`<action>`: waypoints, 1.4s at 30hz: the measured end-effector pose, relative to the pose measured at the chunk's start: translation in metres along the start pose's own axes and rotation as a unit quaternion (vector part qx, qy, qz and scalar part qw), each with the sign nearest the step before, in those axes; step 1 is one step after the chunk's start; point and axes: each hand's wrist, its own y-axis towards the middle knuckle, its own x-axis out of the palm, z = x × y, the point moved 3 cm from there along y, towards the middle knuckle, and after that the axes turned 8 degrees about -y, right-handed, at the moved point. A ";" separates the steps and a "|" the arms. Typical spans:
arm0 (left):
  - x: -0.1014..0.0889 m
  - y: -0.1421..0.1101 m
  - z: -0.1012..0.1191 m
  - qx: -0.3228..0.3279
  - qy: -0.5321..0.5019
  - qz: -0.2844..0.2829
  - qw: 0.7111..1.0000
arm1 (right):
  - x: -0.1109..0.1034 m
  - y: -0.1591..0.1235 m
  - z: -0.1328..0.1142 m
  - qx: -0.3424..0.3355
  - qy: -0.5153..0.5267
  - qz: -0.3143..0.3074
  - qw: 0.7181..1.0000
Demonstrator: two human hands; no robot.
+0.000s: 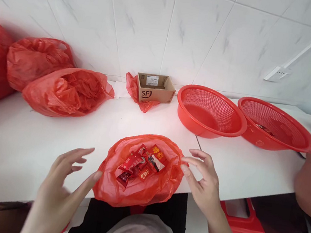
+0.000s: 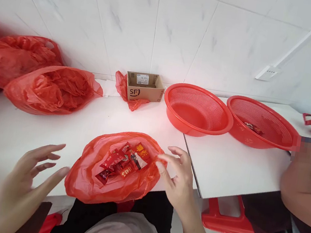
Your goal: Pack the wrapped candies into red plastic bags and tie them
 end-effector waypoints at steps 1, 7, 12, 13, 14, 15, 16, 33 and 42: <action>0.009 0.004 -0.006 -0.027 -0.002 -0.018 0.999 | 0.003 -0.002 -0.001 -0.035 -0.033 -0.031 0.998; 0.037 0.001 -0.023 -0.165 -0.029 -0.170 0.971 | 0.032 0.003 0.026 -0.085 -0.242 -0.224 0.940; 0.016 0.019 -0.003 -0.133 -0.090 -0.092 0.983 | 0.008 0.040 0.028 -0.070 -0.232 -0.260 0.935; 0.012 0.028 0.005 -0.122 -0.113 -0.065 0.984 | -0.003 0.054 0.022 -0.062 -0.186 -0.237 0.952; 0.008 0.039 0.014 -0.112 -0.146 -0.039 0.982 | -0.015 0.070 0.015 -0.056 -0.128 -0.201 0.970; 0.004 0.050 0.024 -0.103 -0.185 -0.015 0.977 | -0.028 0.086 0.006 -0.050 -0.065 -0.153 0.985; 0.003 0.062 0.036 -0.093 -0.237 -0.007 0.967 | -0.040 0.102 -0.003 -0.048 -0.009 -0.100 0.994; -0.054 0.146 0.122 -0.012 0.177 -0.030 0.984 | -0.081 0.216 -0.041 0.063 0.216 -0.039 0.973; -0.020 0.146 0.145 0.030 -0.340 -0.201 0.918 | -0.050 0.221 -0.036 0.127 0.319 -0.049 0.938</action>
